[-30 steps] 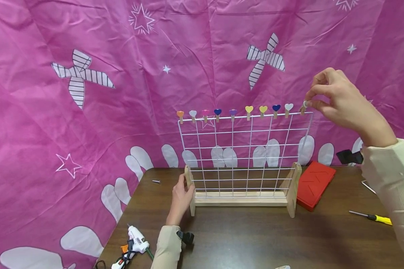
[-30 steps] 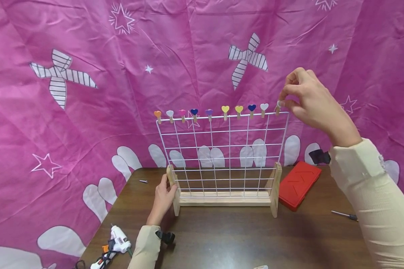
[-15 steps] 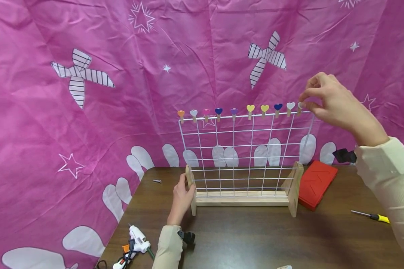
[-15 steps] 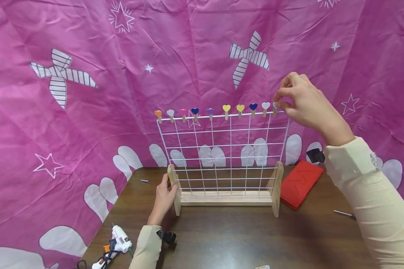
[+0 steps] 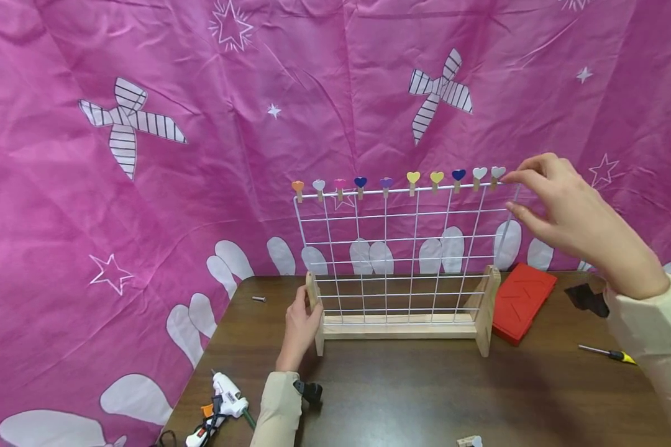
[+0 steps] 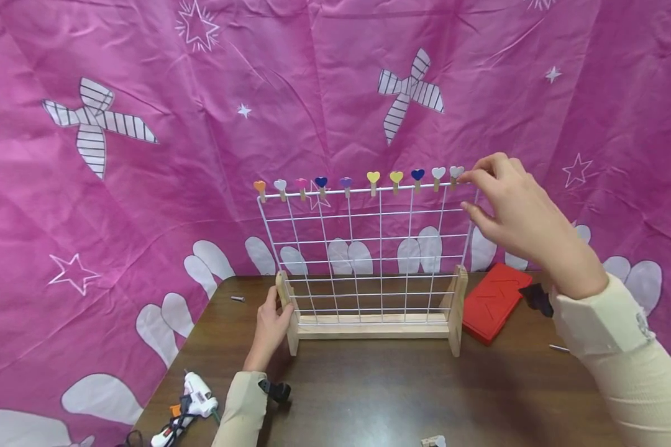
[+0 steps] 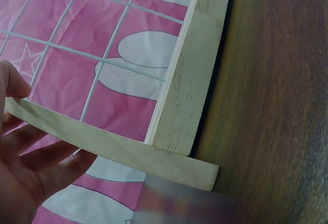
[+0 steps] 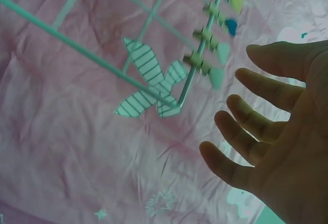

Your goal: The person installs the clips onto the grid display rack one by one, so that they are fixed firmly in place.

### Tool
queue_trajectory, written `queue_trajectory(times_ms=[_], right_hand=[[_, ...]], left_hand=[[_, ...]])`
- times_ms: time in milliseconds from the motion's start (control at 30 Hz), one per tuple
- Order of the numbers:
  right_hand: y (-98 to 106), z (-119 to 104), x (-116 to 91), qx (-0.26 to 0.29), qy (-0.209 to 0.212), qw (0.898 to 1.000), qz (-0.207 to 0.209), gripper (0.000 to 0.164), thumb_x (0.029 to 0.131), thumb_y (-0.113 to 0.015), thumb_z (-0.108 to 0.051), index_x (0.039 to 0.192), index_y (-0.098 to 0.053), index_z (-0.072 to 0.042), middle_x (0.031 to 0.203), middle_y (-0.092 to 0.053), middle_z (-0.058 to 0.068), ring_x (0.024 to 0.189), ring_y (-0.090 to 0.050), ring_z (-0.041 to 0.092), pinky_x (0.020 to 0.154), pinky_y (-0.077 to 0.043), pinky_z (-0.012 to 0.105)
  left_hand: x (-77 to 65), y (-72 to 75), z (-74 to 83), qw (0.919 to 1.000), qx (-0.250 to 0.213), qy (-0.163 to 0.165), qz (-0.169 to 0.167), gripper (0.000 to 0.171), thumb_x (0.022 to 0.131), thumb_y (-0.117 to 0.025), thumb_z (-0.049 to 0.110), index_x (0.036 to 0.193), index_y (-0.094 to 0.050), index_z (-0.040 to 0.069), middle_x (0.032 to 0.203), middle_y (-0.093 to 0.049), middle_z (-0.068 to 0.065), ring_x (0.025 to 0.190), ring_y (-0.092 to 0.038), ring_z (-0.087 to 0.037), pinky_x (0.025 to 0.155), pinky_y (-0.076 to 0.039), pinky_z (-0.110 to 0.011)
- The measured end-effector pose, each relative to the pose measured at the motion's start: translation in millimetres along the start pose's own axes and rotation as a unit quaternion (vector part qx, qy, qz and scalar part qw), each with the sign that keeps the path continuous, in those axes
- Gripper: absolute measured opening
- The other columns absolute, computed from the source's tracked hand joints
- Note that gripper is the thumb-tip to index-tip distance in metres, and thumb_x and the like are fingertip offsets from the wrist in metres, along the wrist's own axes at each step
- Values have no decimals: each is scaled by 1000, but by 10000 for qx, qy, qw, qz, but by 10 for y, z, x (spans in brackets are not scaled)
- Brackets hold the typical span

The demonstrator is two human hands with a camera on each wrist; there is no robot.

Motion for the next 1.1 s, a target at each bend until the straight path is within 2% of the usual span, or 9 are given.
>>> queue_trajectory(times_ms=[133,400,500,633,667,800,900,1000,1100], right_hand=[[-83,-126,-236,87,136,9998,-66,38,70,-67,4,106,-60,-2,103,-50,17,92,-44,34,71,-32,42],[-350,-239,-751,437,73,9990,19,36,72,-65,-1,108,-61,-4,107,-52,14,97,-47,29,75,-33,36],[-540,-312,-969,511,25,9987,-37,27,84,-58,-18,107,-61,-5,107,-53,11,97,-48,25,77,-34,35],[-872,-458,-1270,420,-18,9988,-261,45,95,-37,-43,103,-62,-7,104,-54,6,95,-49,21,77,-35,35],[-953,-503,-1343,403,-4,9987,-316,44,95,-37,-43,101,-63,-8,103,-54,5,95,-49,20,77,-36,35],[-1222,-698,-1639,443,67,9975,-547,22,85,-61,-27,101,-63,-12,103,-54,-2,92,-48,15,75,-36,34],[-1385,-824,-1842,466,-14,9956,-816,27,75,-71,-22,101,-63,-17,103,-52,-7,91,-47,10,74,-39,34],[-1558,-887,-2033,535,-192,9889,-1376,29,75,-73,-27,101,-63,-20,101,-51,-11,90,-48,8,71,-44,37],[-1736,-915,-2221,659,-163,9779,-1979,30,75,-73,-32,100,-62,-20,99,-49,-12,87,-48,8,65,-46,36]], left_hand=[[2,3,-7,10000,-4,30,5,41,82,-59,11,122,-50,14,108,-63,-14,99,-61,-25,78,-52,-41],[9,3,-7,10000,52,34,15,42,81,-59,10,122,-51,15,107,-64,-12,98,-61,-23,80,-50,-42],[4,2,-8,10000,59,23,32,41,81,-59,10,121,-51,15,106,-64,-12,98,-61,-24,81,-50,-43],[-4,-1,-11,10000,40,33,27,41,82,-59,11,122,-51,15,109,-64,-13,100,-60,-25,82,-50,-44],[-6,-1,-13,10000,34,48,14,41,82,-58,11,122,-50,15,110,-63,-12,101,-60,-24,82,-50,-43],[-15,-1,-16,10000,13,71,-24,42,82,-58,12,123,-50,16,110,-63,-11,100,-60,-23,79,-51,-42],[-16,5,-11,10000,8,71,-29,42,82,-58,12,123,-50,16,109,-63,-11,99,-61,-23,79,-51,-41],[-13,10,-2,10000,-34,71,-30,42,82,-59,12,124,-50,16,110,-63,-11,100,-61,-24,79,-51,-41],[-17,12,4,10000,-34,28,-22,43,82,-59,12,124,-50,14,109,-63,-13,99,-61,-25,79,-51,-42]])
Point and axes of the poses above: each hand's wrist, its own x-axis towards the middle knuckle, its own y-axis out of the back of the hand, z = x × y, the point moved 7 cm from there along x, towards the middle knuckle
